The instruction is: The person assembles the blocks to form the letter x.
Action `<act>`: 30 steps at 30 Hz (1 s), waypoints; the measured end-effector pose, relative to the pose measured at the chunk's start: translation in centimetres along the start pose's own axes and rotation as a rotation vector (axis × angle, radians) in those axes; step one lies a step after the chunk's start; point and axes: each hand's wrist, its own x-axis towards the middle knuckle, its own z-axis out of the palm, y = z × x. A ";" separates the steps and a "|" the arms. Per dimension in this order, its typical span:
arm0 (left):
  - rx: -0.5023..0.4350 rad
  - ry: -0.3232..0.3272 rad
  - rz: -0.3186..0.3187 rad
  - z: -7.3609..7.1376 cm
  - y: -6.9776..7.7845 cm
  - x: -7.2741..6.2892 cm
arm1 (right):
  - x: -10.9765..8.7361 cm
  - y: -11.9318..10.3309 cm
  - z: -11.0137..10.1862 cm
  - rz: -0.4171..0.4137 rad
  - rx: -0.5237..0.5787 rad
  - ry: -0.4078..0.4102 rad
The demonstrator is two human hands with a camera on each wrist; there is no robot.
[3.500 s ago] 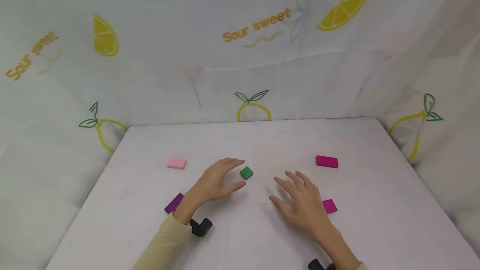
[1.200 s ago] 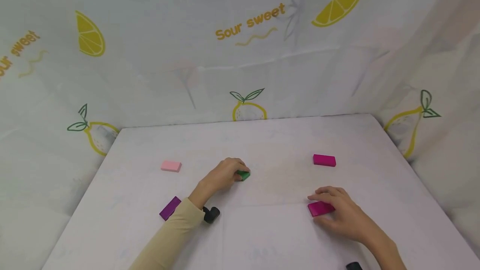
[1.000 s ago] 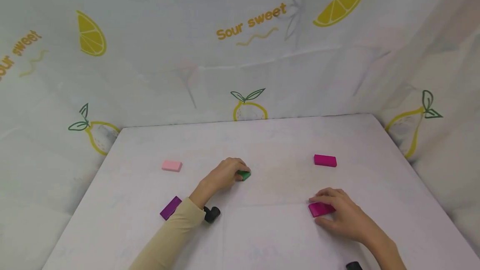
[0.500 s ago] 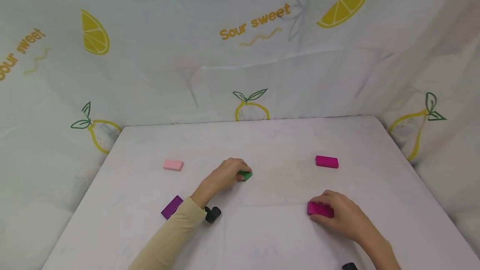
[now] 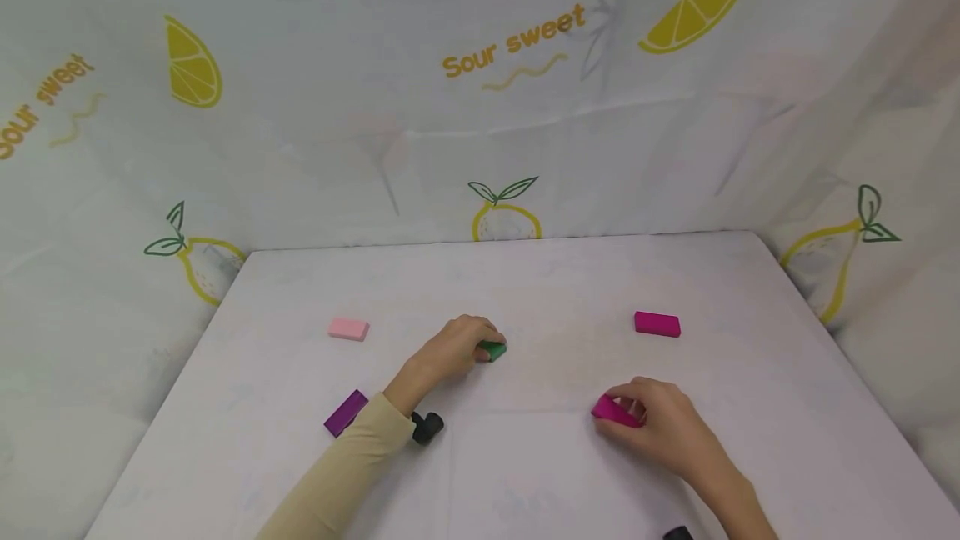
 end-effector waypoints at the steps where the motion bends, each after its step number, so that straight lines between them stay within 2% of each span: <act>1: -0.002 0.000 0.002 0.0 0.0 0.0 | 0.1 -0.2 0.0 -0.001 0.011 0.009; 6: 0.002 0.002 0.007 0.0 -0.1 0.0 | 0.7 -1.3 0.3 -0.003 0.048 0.047; 16: 0.008 -0.006 -0.005 0.1 -0.1 0.3 | 2.2 -3.7 1.0 0.120 0.062 0.042; 30: 0.002 -0.003 -0.020 0.1 0.1 0.1 | 4.9 -5.8 3.2 0.097 0.106 0.031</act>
